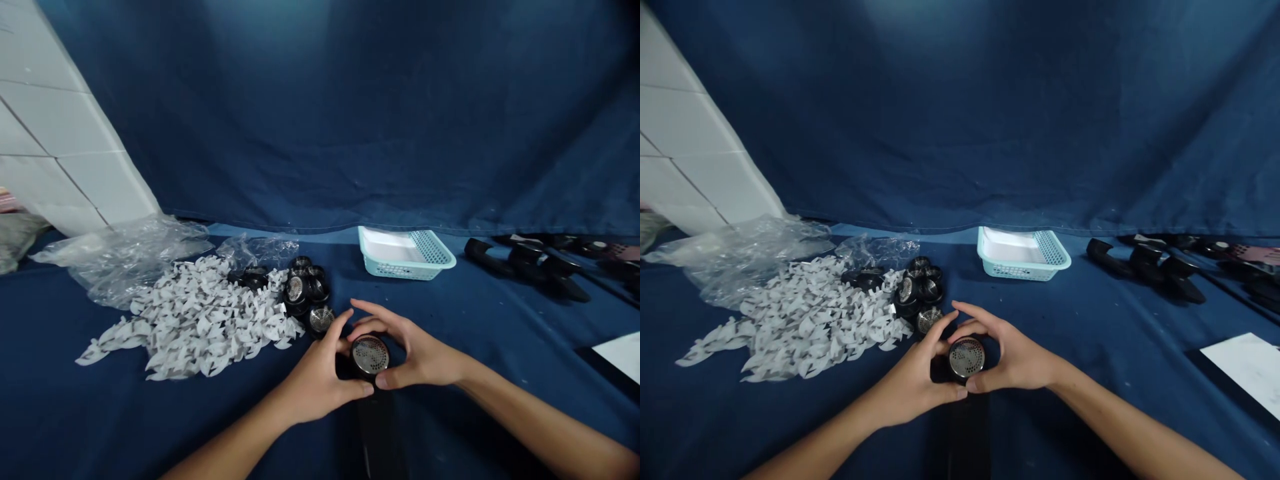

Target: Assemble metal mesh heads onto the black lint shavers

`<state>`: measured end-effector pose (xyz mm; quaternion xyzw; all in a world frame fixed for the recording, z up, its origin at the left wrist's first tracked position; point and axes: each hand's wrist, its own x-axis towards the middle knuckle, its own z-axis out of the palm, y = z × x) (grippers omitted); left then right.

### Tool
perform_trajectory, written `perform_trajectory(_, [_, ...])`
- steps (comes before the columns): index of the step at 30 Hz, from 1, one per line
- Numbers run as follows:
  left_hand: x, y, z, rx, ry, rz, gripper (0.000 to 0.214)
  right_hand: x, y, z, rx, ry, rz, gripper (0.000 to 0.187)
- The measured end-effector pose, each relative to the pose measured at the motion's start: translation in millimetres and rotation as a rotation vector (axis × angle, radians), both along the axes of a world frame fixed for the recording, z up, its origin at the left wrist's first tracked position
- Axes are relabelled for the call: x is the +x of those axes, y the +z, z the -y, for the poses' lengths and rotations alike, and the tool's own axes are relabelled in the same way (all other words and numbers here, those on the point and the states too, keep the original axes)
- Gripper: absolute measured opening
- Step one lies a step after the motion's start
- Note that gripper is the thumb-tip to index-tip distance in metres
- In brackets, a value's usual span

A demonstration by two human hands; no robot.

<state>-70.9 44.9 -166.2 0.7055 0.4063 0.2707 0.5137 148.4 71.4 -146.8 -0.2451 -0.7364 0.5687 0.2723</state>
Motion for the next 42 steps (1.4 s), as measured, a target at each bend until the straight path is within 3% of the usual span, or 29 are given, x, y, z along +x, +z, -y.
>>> perform_trajectory(8, [0.3, -0.3, 0.4, 0.005, -0.023, 0.009, 0.104, -0.7, -4.3, 0.7, -0.027, -0.043, -0.022, 0.103])
perform_trajectory(18, [2.6, -2.2, 4.1, 0.041, 0.008, 0.020, 0.101, -0.3, -1.2, 6.5, 0.028, -0.093, 0.007, 0.095])
perform_trajectory(27, [3.2, -2.2, 4.5, 0.036, 0.005, 0.037, 0.101, 1.7, -9.4, 11.1, 0.081, -0.177, 0.010, 0.092])
perform_trajectory(42, [4.0, 1.2, 5.9, 0.038, 0.027, 0.003, 0.102, -8.5, -16.7, 22.6, 0.148, -0.367, 0.069, 0.072])
